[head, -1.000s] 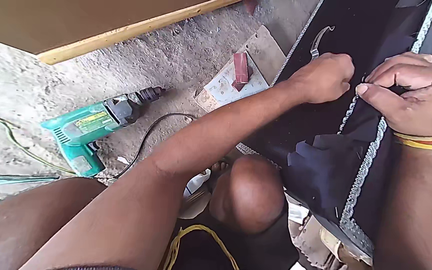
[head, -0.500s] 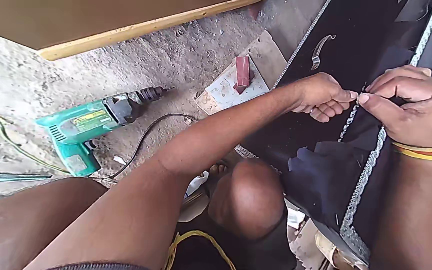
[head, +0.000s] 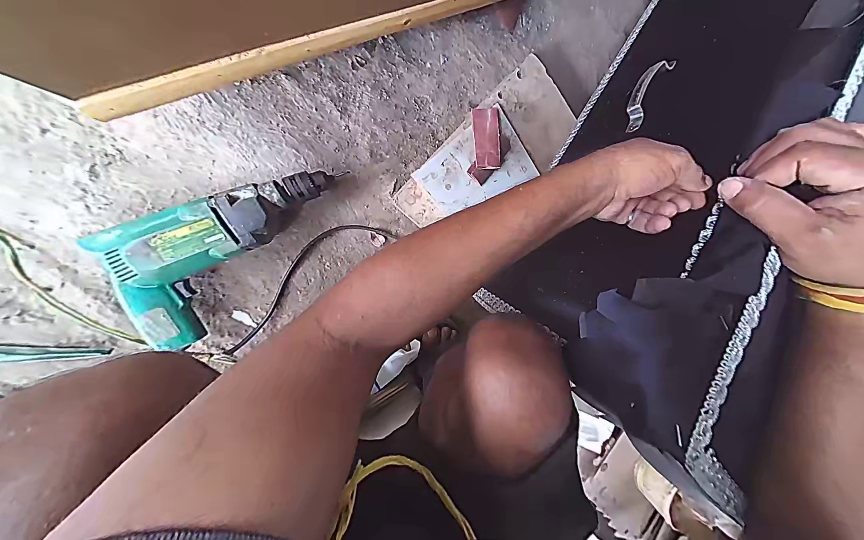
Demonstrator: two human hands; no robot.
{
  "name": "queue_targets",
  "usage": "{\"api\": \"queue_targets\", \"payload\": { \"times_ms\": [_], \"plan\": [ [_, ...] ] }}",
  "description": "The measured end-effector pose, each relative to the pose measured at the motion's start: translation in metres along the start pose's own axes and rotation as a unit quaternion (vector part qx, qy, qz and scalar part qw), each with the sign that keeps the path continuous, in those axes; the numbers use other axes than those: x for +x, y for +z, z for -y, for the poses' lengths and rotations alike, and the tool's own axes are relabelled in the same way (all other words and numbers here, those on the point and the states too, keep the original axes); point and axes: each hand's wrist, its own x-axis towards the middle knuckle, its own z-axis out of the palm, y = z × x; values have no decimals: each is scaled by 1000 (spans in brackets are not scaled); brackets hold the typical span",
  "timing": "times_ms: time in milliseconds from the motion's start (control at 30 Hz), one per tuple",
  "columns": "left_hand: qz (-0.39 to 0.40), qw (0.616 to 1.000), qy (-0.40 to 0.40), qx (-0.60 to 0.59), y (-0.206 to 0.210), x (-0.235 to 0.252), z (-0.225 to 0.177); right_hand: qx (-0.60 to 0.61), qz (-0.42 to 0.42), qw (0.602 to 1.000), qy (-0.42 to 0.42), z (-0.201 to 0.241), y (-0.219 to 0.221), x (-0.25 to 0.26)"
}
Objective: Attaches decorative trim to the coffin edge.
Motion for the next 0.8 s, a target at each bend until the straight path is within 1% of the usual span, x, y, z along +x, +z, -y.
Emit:
{"api": "queue_targets", "payload": {
  "times_ms": [33,67,100,133,167,200,233,267,300,333,367,400,433,467,500,533,567,600,633,667,733,767,800],
  "plan": [
    [-25,997,14,69,1,0,-2,-3,0,1000,-1,0,0,0],
    [-41,986,40,156,1,0,-4,-4,-1,1000,0,1,0,0],
    [-53,960,89,261,1,1,-5,-6,-1,1000,1,3,0,0],
    [-63,908,152,386,0,0,-7,-9,0,1000,3,5,0,1],
    [-67,832,219,506,-2,1,-9,-13,0,1000,4,6,0,1],
    [-61,744,277,604,-5,2,-12,-17,-1,1000,4,7,0,2],
    [-52,664,315,676,-8,2,-13,-17,-2,1000,3,7,0,2],
    [-44,604,336,721,-10,1,-13,-17,-2,1000,5,7,0,1],
    [-44,565,357,742,-11,-1,-11,-16,-2,1000,6,7,0,2],
    [-55,542,382,746,-12,0,-5,-14,-3,1000,6,8,0,2],
    [-71,536,411,734,-14,2,2,-13,-5,1000,7,8,0,2],
    [-87,545,432,713,-16,5,8,-13,-6,1000,6,9,0,2],
    [-95,580,431,684,-18,7,11,-13,-7,1000,7,9,0,2],
    [-95,642,413,640,-19,8,13,-12,-7,1000,8,8,0,2],
    [-88,723,381,569,-19,10,14,-11,-5,1000,7,8,0,2],
    [-69,811,330,478,-18,10,13,-9,-6,1000,6,7,0,1],
    [-41,886,265,377,-18,10,12,-8,-7,1000,3,6,1,1],
    [-13,938,203,280,-17,9,9,-8,-7,1000,-1,5,1,1],
    [1,965,155,211,-17,8,7,-8,-7,1000,-4,4,0,0],
    [1,979,119,163,-16,8,5,-8,-8,1000,-5,4,0,0],
    [-12,991,75,106,-12,10,3,-7,-8,1000,-9,4,0,0],
    [-15,994,67,89,-10,10,2,-7,-8,1000,-10,4,-1,0],
    [-17,993,71,97,-10,10,-1,-4,-8,1000,-11,3,-1,0]
  ]
}}
